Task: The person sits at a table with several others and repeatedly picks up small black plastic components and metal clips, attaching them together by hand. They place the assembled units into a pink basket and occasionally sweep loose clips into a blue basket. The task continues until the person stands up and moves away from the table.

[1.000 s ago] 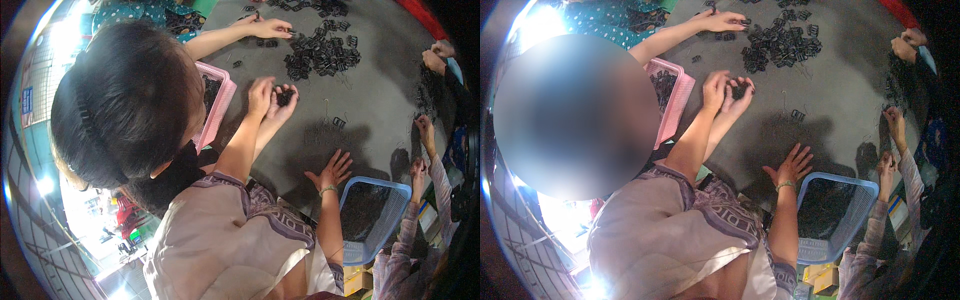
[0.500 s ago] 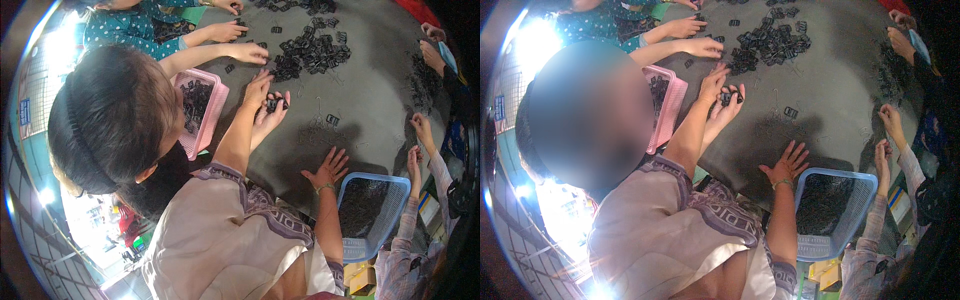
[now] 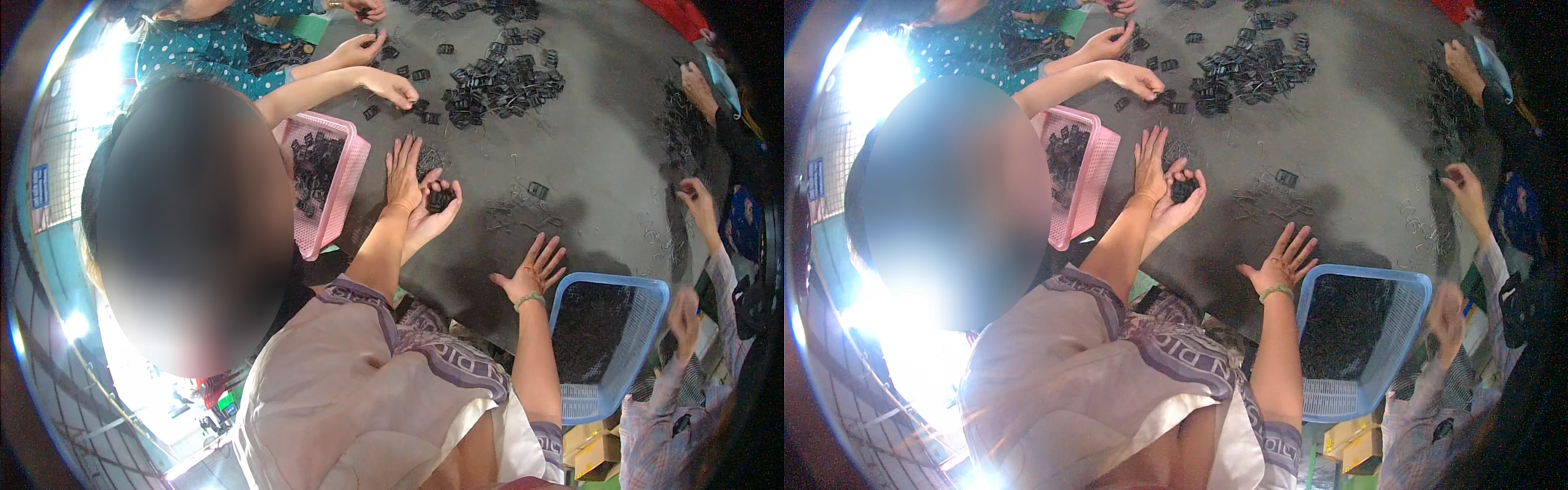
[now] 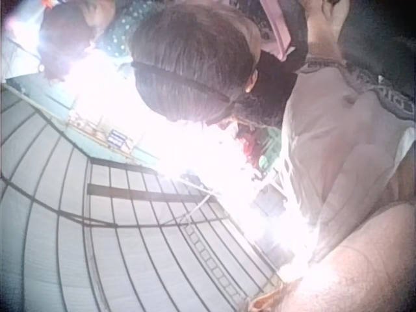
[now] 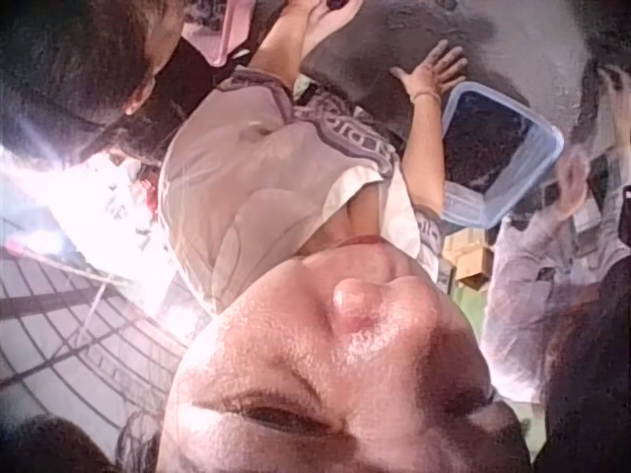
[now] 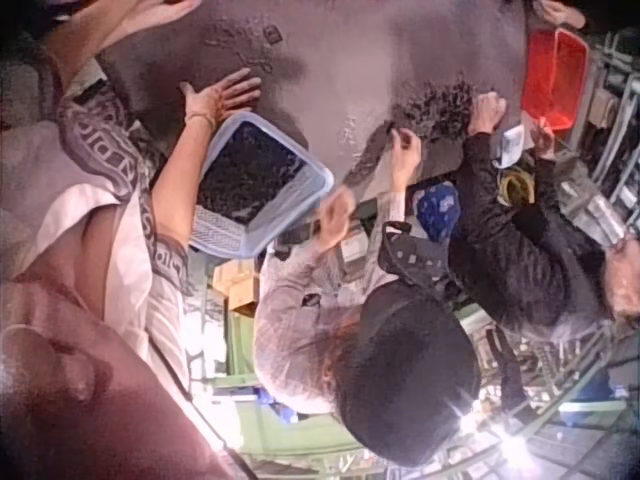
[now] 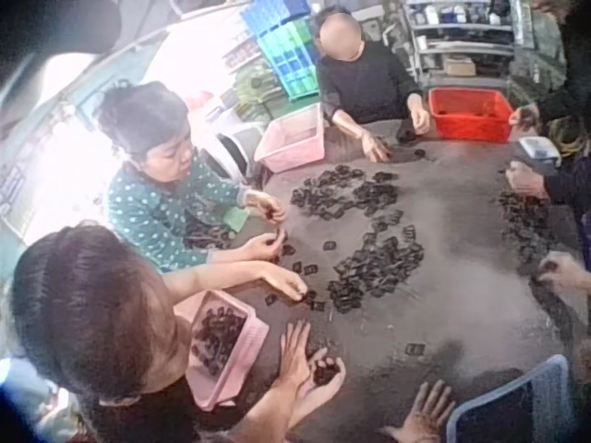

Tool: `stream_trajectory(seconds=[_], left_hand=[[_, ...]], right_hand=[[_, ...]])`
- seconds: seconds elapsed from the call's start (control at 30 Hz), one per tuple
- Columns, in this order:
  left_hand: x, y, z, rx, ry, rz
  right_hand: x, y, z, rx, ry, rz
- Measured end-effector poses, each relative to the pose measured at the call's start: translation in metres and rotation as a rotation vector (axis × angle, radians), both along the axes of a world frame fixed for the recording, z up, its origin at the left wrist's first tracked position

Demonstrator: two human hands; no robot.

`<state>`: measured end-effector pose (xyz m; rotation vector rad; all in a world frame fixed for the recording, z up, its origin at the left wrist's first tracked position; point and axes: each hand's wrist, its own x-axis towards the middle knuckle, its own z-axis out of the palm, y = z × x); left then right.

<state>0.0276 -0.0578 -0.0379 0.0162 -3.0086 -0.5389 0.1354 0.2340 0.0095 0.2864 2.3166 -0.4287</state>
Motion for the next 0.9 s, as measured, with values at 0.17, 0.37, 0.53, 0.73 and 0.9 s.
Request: stream_trajectory(seconds=[0.17,0.37,0.53,0.73,0.9], left_hand=[[-0.013,0.017,0.0,0.0,0.023,-0.322],[-0.027,0.047,0.007,0.097,0.066,-0.62],[-0.023,0.106,0.015,0.331,0.024,-0.875],[-0.04,0.168,0.03,0.295,0.3,-0.642],[-0.035,0.196,0.027,0.07,0.005,-0.638]], right_hand=[[-0.001,0.001,0.002,-0.012,-0.01,-0.001],[0.001,0.001,-0.001,-0.018,0.004,0.011],[0.0,0.004,-0.002,0.007,-0.003,0.011],[-0.003,0.005,-0.001,0.044,-0.082,0.042],[0.0,0.008,-0.002,0.015,-0.052,0.037]])
